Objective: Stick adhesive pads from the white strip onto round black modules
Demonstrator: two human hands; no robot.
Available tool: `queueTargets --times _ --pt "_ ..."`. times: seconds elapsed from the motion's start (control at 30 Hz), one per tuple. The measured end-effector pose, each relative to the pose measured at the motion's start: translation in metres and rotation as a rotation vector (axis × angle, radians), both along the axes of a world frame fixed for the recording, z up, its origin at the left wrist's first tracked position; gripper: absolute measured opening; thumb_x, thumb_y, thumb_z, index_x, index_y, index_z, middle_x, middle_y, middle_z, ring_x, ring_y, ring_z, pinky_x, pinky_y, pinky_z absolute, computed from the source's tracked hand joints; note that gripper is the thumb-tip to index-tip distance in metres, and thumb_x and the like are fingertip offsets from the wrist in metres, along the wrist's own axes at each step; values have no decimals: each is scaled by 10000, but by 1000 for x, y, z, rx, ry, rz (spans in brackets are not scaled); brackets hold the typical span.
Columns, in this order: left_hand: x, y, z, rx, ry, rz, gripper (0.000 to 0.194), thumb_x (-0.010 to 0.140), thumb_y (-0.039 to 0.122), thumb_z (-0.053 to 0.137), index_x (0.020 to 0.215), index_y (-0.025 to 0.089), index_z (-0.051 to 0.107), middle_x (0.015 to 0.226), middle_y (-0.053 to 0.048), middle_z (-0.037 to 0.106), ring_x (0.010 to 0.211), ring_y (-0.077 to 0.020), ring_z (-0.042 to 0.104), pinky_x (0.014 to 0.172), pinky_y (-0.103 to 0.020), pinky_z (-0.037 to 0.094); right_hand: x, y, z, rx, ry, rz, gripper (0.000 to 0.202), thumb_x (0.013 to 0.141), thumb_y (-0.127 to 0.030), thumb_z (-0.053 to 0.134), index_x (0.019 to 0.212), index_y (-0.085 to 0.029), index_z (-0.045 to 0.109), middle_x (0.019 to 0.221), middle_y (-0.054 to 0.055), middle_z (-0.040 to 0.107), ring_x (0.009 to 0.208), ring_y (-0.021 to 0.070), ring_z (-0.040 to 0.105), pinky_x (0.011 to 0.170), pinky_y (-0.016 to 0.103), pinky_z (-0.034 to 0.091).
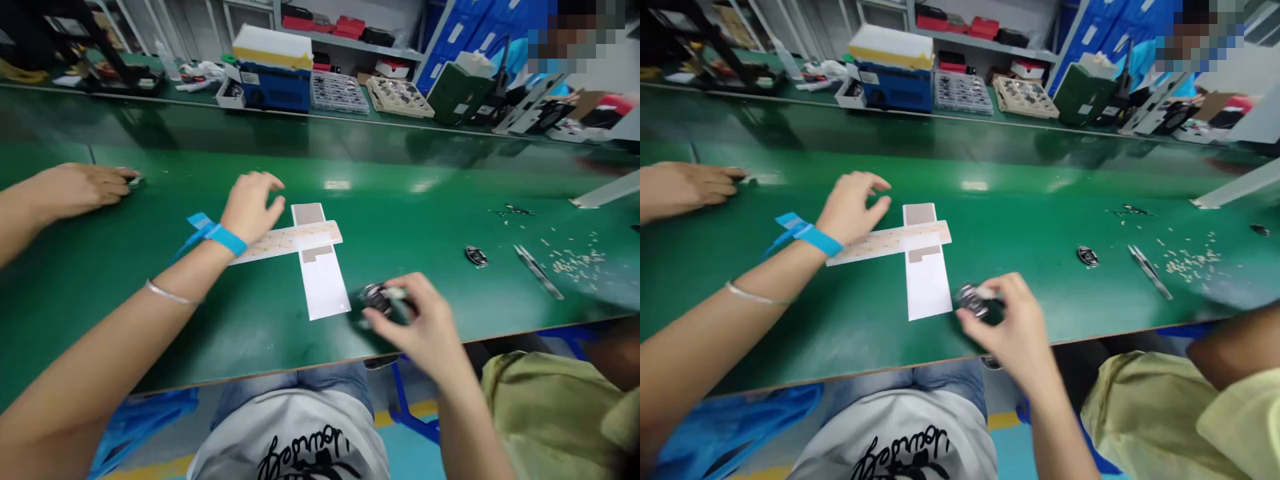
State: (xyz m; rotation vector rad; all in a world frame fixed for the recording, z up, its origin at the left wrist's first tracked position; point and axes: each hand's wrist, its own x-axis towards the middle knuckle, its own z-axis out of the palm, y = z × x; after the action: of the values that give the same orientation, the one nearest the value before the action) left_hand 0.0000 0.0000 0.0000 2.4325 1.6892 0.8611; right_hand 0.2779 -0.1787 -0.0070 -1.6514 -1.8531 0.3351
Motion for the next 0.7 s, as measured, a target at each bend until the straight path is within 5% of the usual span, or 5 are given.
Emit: queueTargets --times 0.17,0.3,0.43,0.57,0.7 --pt "25 -76 -4 -101 123 -391 191 881 120 547 960 198 702 940 -23 703 912 -190 636 843 -318 519 -104 -28 -1 -68 -235 139 445 708 -571 732 862 -201 540 815 35 610 549 167 593 433 262 368" --pt "24 -101 -14 -97 202 -460 271 913 100 500 1111 151 677 1130 -84 676 1061 -246 585 924 -381 497 -85 -23 24 -251 -78 391 292 891 -478 590 976 -199 575 916 45 606 698 171 627 586 294 488" --pt "23 -106 -17 -81 266 -452 299 931 103 463 1161 120 651 1188 -124 649 1062 -282 567 888 -423 503 -51 28 44 -6 285 384 364 1017 -383 347 844 -222 623 913 33 581 919 161 594 841 327 494" --pt "26 -109 -16 -71 308 -434 316 936 92 453 1195 122 632 1178 -116 652 1051 -267 573 899 -409 500 -52 89 15 -100 689 271 440 909 -629 453 785 -217 543 763 -20 578 611 98 589 640 285 534" --pt "26 -110 -16 -83 336 -435 305 935 92 463 1187 108 633 1181 -117 652 1075 -270 565 911 -401 497 -58 112 -22 -188 800 242 466 703 -591 738 825 -223 479 695 -56 581 577 122 653 615 313 594"
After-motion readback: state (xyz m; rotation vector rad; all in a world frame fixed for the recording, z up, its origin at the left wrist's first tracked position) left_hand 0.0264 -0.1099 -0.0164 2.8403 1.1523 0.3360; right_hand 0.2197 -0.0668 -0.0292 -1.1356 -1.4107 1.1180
